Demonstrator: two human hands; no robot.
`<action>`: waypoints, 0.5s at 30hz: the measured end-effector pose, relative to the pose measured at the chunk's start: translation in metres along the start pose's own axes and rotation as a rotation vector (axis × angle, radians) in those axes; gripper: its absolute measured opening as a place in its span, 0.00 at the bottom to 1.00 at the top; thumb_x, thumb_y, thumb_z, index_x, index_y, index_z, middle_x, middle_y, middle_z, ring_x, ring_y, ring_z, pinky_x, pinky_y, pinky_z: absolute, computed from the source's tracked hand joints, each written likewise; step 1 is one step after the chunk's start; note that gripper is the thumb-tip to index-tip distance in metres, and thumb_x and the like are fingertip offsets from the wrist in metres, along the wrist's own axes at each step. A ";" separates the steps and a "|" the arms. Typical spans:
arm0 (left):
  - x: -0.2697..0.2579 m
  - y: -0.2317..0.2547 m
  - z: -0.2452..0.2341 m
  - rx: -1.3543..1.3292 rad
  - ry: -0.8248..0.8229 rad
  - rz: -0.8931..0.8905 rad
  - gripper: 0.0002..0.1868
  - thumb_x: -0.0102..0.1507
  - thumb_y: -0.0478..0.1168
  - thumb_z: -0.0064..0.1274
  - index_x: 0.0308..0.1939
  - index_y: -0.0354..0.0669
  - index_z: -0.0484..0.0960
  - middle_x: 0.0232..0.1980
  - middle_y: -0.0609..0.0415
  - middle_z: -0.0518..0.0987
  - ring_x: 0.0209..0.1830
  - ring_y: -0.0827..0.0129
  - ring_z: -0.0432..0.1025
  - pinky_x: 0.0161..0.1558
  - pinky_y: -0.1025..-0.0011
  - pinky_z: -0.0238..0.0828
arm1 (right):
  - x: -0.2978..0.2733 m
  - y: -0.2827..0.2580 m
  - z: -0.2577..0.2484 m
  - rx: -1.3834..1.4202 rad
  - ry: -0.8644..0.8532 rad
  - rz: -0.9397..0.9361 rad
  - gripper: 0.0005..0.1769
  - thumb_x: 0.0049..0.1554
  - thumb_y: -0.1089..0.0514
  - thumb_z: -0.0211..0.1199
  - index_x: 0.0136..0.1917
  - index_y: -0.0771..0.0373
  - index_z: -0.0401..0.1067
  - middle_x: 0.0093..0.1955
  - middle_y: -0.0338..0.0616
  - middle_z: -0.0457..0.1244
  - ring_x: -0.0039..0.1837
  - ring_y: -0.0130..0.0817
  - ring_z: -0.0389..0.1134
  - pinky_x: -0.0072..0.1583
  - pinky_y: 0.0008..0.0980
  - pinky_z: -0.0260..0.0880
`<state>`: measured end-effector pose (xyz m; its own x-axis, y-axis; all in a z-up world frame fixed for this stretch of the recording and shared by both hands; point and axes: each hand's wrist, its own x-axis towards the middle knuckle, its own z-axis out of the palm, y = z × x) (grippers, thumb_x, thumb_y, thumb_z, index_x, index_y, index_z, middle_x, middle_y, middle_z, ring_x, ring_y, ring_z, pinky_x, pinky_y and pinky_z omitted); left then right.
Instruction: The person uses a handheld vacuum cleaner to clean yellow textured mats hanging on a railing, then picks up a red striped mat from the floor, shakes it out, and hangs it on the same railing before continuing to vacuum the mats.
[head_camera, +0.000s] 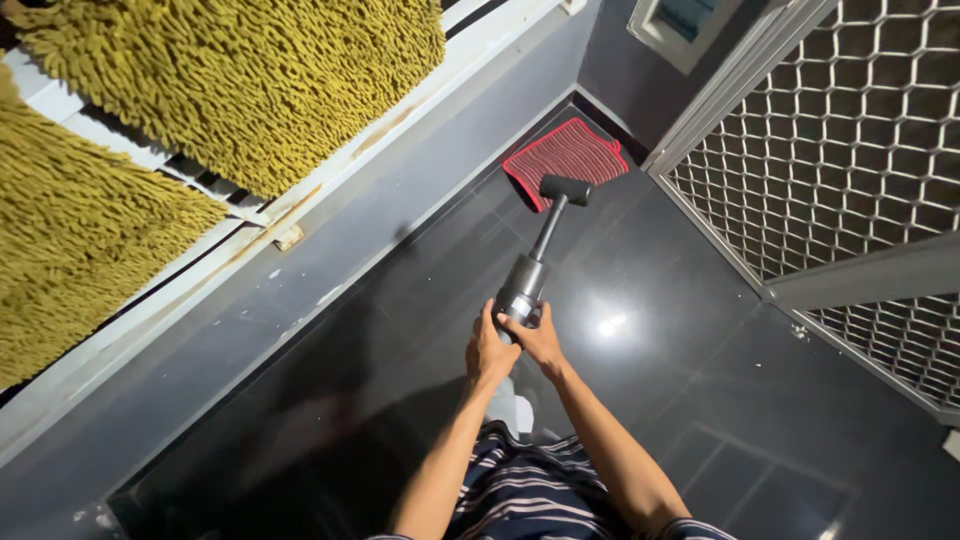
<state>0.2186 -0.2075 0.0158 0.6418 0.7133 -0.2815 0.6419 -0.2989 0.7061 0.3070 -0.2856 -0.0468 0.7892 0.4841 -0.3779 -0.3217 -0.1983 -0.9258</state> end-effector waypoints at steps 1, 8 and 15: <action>0.011 -0.002 0.002 0.012 0.007 0.015 0.53 0.48 0.41 0.70 0.75 0.55 0.58 0.68 0.46 0.72 0.65 0.49 0.70 0.61 0.57 0.69 | 0.006 -0.005 0.000 -0.017 -0.010 0.012 0.55 0.44 0.41 0.77 0.70 0.71 0.52 0.62 0.62 0.64 0.61 0.44 0.71 0.58 0.38 0.75; 0.089 -0.002 0.021 0.015 -0.039 0.068 0.49 0.53 0.48 0.67 0.75 0.45 0.62 0.69 0.42 0.73 0.68 0.49 0.69 0.65 0.58 0.67 | 0.064 -0.034 -0.011 -0.089 -0.044 0.040 0.55 0.45 0.38 0.75 0.71 0.72 0.53 0.65 0.66 0.63 0.64 0.48 0.70 0.61 0.38 0.73; 0.149 -0.002 0.035 0.007 -0.071 0.173 0.51 0.54 0.50 0.67 0.76 0.42 0.59 0.71 0.38 0.69 0.69 0.44 0.66 0.65 0.56 0.64 | 0.130 -0.025 -0.020 -0.152 -0.040 0.040 0.55 0.46 0.37 0.75 0.71 0.72 0.55 0.65 0.65 0.63 0.64 0.47 0.70 0.60 0.40 0.73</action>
<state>0.3279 -0.1229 -0.0502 0.7709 0.6043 -0.2012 0.5219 -0.4181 0.7435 0.4279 -0.2353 -0.0731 0.7548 0.5063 -0.4169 -0.2673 -0.3430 -0.9005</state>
